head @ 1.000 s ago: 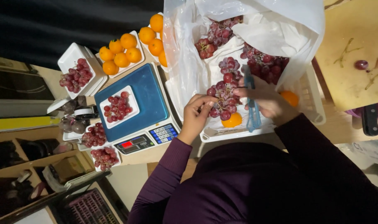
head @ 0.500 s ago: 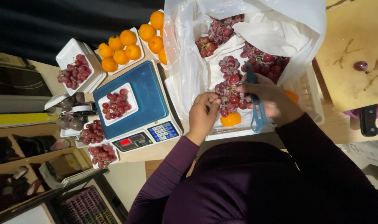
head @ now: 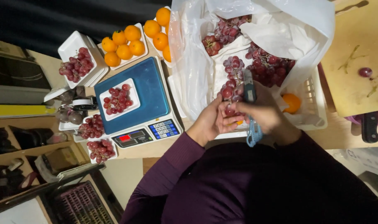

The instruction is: Trimming grapes from a bunch using a small blade and weighing them on a digital scale for packaging.

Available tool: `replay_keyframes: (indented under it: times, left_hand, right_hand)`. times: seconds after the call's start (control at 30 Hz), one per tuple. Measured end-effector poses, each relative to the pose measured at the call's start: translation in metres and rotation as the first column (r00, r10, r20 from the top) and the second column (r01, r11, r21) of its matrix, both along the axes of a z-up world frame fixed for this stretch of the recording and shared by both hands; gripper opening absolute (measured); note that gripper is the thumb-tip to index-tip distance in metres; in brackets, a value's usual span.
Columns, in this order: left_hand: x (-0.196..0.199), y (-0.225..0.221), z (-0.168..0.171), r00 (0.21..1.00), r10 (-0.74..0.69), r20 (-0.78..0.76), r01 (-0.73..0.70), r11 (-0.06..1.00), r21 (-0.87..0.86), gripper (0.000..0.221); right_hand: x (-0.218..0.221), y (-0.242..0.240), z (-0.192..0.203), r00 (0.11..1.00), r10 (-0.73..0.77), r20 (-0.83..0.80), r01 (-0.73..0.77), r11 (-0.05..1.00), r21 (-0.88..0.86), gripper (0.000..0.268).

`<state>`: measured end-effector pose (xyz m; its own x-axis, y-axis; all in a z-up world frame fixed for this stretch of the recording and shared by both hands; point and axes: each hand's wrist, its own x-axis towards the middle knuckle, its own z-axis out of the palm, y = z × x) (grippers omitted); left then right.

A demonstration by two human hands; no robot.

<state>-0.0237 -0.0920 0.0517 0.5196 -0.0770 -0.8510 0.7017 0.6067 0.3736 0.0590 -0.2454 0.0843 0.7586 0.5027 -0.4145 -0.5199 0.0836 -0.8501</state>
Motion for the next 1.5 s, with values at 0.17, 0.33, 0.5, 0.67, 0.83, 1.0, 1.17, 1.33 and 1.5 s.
replay_keyframes:
  times: [0.17, 0.33, 0.5, 0.67, 0.83, 1.0, 1.17, 1.33, 1.5]
  left_hand:
    - [0.01, 0.015, -0.002, 0.999, 0.035, -0.02, -0.037, 0.997, -0.066, 0.064]
    - [0.007, 0.031, 0.002, 0.986, 0.035, 0.162, -0.007, 0.986, -0.164, 0.027]
    - [0.001, 0.054, -0.002, 0.987, -0.006, 0.159, 0.021, 0.995, -0.095, 0.03]
    - [-0.003, 0.061, 0.006, 0.998, 0.041, 0.055, -0.032, 0.986, -0.166, 0.024]
    - [-0.014, 0.064, 0.009, 0.995, 0.071, -0.071, -0.086, 0.97, -0.227, 0.02]
    - [-0.044, 0.081, -0.016, 0.997, -0.001, -0.08, -0.02, 0.963, -0.27, 0.041]
    - [-0.057, 0.085, -0.02, 0.999, 0.002, -0.045, -0.016, 0.949, -0.314, 0.06]
    - [-0.055, 0.078, -0.012, 0.998, 0.043, -0.048, -0.057, 0.934, -0.353, 0.039]
    - [-0.051, 0.074, 0.008, 0.995, 0.066, -0.081, -0.092, 0.923, -0.373, 0.031]
  right_hand:
    - [-0.011, -0.011, 0.064, 0.975, 0.166, 0.148, -0.147, 0.98, -0.132, 0.034]
    - [-0.013, -0.04, 0.053, 0.958, 0.259, 0.123, -0.243, 0.961, -0.129, 0.039]
    - [0.003, -0.062, 0.026, 0.951, 0.272, 0.144, -0.251, 0.956, -0.153, 0.037]
    - [-0.005, -0.061, 0.003, 0.914, 0.39, 0.116, -0.338, 0.886, -0.316, 0.055]
    - [-0.02, -0.048, -0.044, 0.878, 0.442, 0.185, -0.404, 0.89, -0.21, 0.047]
    - [-0.024, -0.022, -0.026, 0.899, 0.435, 0.046, -0.413, 0.879, -0.237, 0.044]
    - [-0.029, -0.009, -0.028, 0.896, 0.444, -0.003, -0.434, 0.873, -0.222, 0.045]
    - [-0.03, -0.007, -0.027, 0.911, 0.41, 0.055, -0.392, 0.899, -0.197, 0.044]
    - [-0.034, -0.01, -0.027, 0.923, 0.379, 0.063, -0.365, 0.917, -0.159, 0.043]
